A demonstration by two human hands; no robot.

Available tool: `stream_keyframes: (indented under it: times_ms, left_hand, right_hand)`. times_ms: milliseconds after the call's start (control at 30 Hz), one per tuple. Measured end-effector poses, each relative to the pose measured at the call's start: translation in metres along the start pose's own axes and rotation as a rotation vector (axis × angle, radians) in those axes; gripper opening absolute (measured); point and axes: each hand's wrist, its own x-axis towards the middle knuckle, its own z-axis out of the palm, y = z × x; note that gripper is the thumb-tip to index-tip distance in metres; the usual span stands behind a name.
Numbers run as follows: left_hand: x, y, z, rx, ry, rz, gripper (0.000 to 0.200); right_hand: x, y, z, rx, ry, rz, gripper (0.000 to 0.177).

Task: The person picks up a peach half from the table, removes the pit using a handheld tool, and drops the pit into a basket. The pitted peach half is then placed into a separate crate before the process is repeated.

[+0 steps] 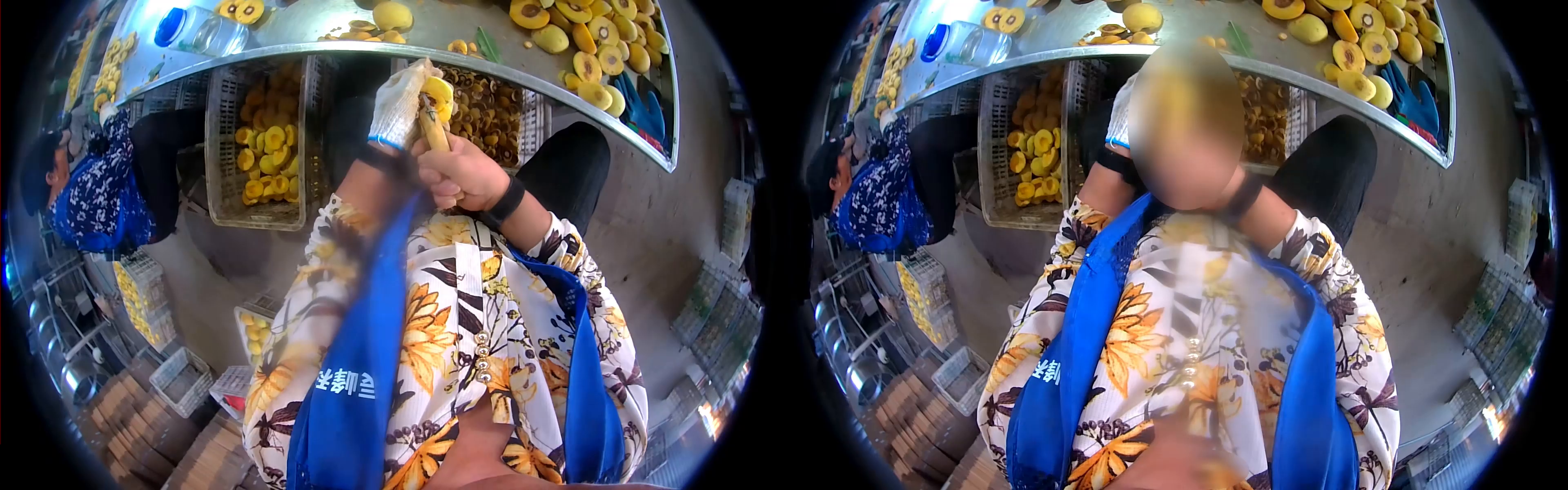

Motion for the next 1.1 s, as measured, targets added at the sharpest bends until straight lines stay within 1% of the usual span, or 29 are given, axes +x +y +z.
stream_keyframes:
  times_ms: [133,200,233,300,333,433,467,500,533,567,600,633,667,700,733,800,833,867,900,933,967,1000,1033,1100]
  left_hand:
    - [0.002,0.003,-0.003,-0.031,-0.07,-0.165,0.025]
    - [-0.003,0.009,0.0,-0.111,0.0,-0.291,0.025]
    - [-0.004,0.012,0.002,-0.103,0.001,-0.261,0.024]
    - [-0.005,0.015,0.005,-0.087,0.004,-0.201,0.024]
    - [0.002,0.004,-0.004,-0.082,0.023,-0.168,0.024]
    - [0.01,-0.006,-0.011,-0.342,0.21,-0.282,0.026]
    - [0.013,-0.011,-0.014,-0.377,0.255,-0.247,0.028]
    - [0.014,-0.007,-0.013,-0.329,0.326,-0.169,0.028]
    - [0.011,-0.003,-0.011,-0.282,0.401,-0.099,0.028]
    - [0.007,-0.003,-0.01,-0.235,0.478,-0.033,0.028]
    - [0.005,-0.002,-0.011,-0.153,0.426,0.046,0.028]
    - [0.003,-0.001,-0.012,-0.074,0.38,0.129,0.028]
    - [0.001,0.001,-0.011,-0.086,0.403,0.056,0.028]
    - [-0.004,0.005,-0.005,-0.097,0.425,-0.022,0.028]
    - [-0.006,0.002,-0.002,0.0,0.392,-0.011,0.038]
    - [-0.01,0.0,0.006,0.062,0.357,0.02,0.039]
    - [-0.013,0.002,0.01,0.092,0.342,0.04,0.039]
    - [-0.021,0.005,0.017,0.186,0.33,0.101,0.034]
    - [-0.023,0.001,0.017,0.217,0.319,0.136,0.032]
    - [-0.024,-0.006,0.015,0.248,0.308,0.172,0.03]
    - [-0.025,-0.009,0.016,0.281,0.296,0.21,0.029]
    - [-0.031,-0.008,0.022,0.142,0.254,0.174,0.027]
    - [-0.035,-0.009,0.025,0.155,0.254,0.157,0.028]
    - [-0.04,-0.003,0.025,0.337,0.275,0.116,0.029]
  right_hand:
    - [0.006,0.009,0.004,-0.037,0.044,-0.018,0.012]
    - [0.009,0.011,0.007,-0.078,0.078,-0.038,0.012]
    - [0.01,0.01,0.008,-0.106,0.109,-0.055,0.01]
    - [0.016,0.013,0.005,-0.384,0.222,-0.166,0.011]
    - [0.02,0.015,0.003,-0.52,0.276,-0.226,0.012]
    - [0.03,0.019,0.005,-0.946,0.493,-0.621,0.021]
    - [0.028,0.015,0.007,-0.962,0.557,-0.424,0.024]
    - [0.033,0.017,-0.003,-1.048,0.533,-0.593,0.021]
    - [0.029,0.007,-0.005,-0.86,0.528,-0.392,0.019]
    - [0.032,0.009,-0.015,-0.706,0.538,-0.326,0.018]
    - [0.032,0.007,-0.02,-0.549,0.557,-0.266,0.017]
    - [0.034,0.002,-0.024,-0.601,0.619,-0.343,0.022]
    - [0.032,-0.004,-0.027,-0.514,0.6,-0.39,0.024]
    - [0.023,-0.02,-0.014,-0.425,0.583,-0.435,0.025]
    - [0.024,-0.021,-0.016,-0.5,0.607,-0.469,0.026]
    - [0.035,-0.026,-0.026,-0.66,0.651,-0.54,0.026]
    - [0.041,-0.023,-0.032,-0.757,0.706,-0.599,0.026]
    - [0.049,-0.017,-0.038,-0.853,0.759,-0.657,0.027]
    - [0.05,-0.017,-0.034,-0.951,0.81,-0.713,0.027]
    - [0.047,-0.019,-0.031,-0.883,0.843,-0.606,0.03]
    - [0.042,-0.023,-0.028,-0.886,0.846,-0.586,0.029]
    - [0.037,-0.028,-0.024,-0.888,0.847,-0.566,0.029]
    - [0.035,-0.03,-0.022,-0.89,0.848,-0.546,0.028]
    - [0.038,-0.027,-0.023,-0.992,0.836,-0.561,0.025]
